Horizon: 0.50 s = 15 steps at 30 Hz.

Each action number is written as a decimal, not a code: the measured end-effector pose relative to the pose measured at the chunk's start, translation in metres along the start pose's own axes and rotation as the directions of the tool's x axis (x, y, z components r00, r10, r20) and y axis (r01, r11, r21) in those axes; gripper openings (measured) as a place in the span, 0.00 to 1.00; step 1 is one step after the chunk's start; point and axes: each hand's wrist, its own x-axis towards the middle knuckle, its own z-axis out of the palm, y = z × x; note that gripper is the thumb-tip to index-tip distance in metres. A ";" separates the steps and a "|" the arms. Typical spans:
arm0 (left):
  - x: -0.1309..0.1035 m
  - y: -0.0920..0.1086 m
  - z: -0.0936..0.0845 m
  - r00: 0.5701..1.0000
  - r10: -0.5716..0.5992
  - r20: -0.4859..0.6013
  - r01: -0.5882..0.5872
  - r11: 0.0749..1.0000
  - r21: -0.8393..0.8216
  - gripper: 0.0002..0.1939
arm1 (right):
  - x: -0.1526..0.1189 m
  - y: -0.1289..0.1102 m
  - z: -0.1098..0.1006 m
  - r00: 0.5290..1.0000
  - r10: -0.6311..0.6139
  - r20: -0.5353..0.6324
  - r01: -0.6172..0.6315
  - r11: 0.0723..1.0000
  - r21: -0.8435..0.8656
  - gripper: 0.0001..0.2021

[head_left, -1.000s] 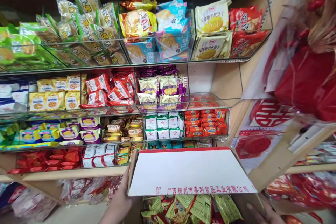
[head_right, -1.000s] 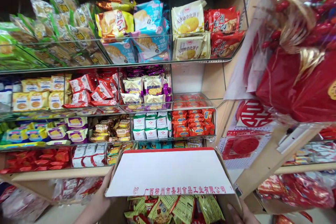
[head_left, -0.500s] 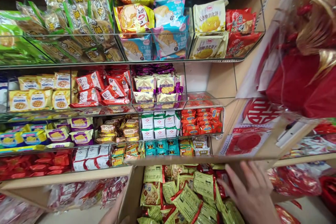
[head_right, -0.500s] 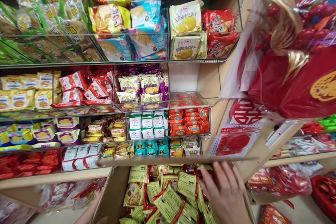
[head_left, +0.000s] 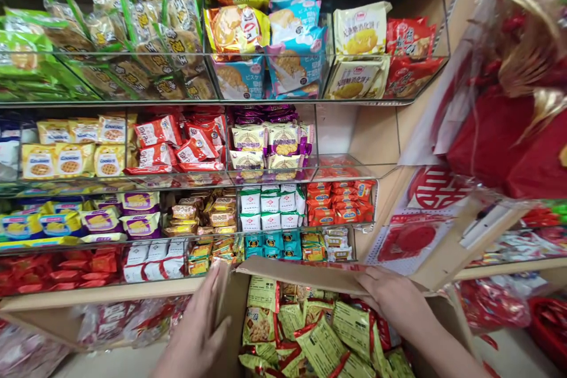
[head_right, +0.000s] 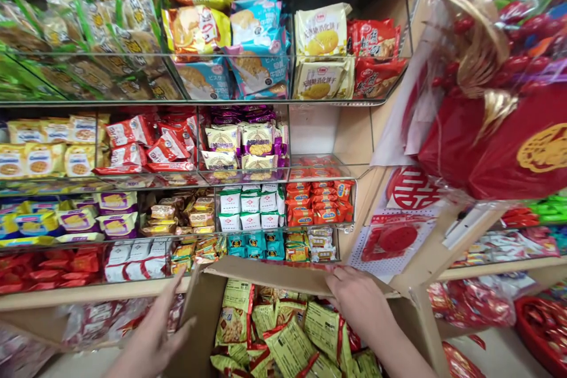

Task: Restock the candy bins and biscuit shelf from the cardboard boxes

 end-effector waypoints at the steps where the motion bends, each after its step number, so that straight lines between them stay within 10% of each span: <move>1: 0.019 0.010 -0.009 0.993 0.115 -0.030 -0.112 0.991 0.066 0.35 | 0.001 -0.001 -0.002 1.000 0.003 -0.006 -0.003 1.000 -0.005 0.08; 4: 0.076 0.044 -0.023 0.921 0.345 0.181 -0.370 0.921 0.126 0.30 | 0.007 -0.004 -0.005 1.000 0.018 -0.001 -0.018 1.000 -0.017 0.06; 7: 0.112 0.066 -0.017 0.824 0.342 0.452 -0.421 0.903 0.085 0.30 | 0.010 -0.002 -0.005 0.998 0.051 -0.022 -0.051 0.999 -0.009 0.05; 11: 0.124 0.064 -0.003 0.799 0.310 0.515 -0.420 0.901 0.110 0.31 | -0.019 0.016 0.003 0.961 0.197 -0.193 -0.198 0.980 0.015 0.13; 15: 0.126 0.050 0.002 0.830 0.249 0.500 -0.371 0.915 0.159 0.29 | -0.096 0.032 0.033 0.661 0.673 -0.332 -0.566 0.738 0.368 0.29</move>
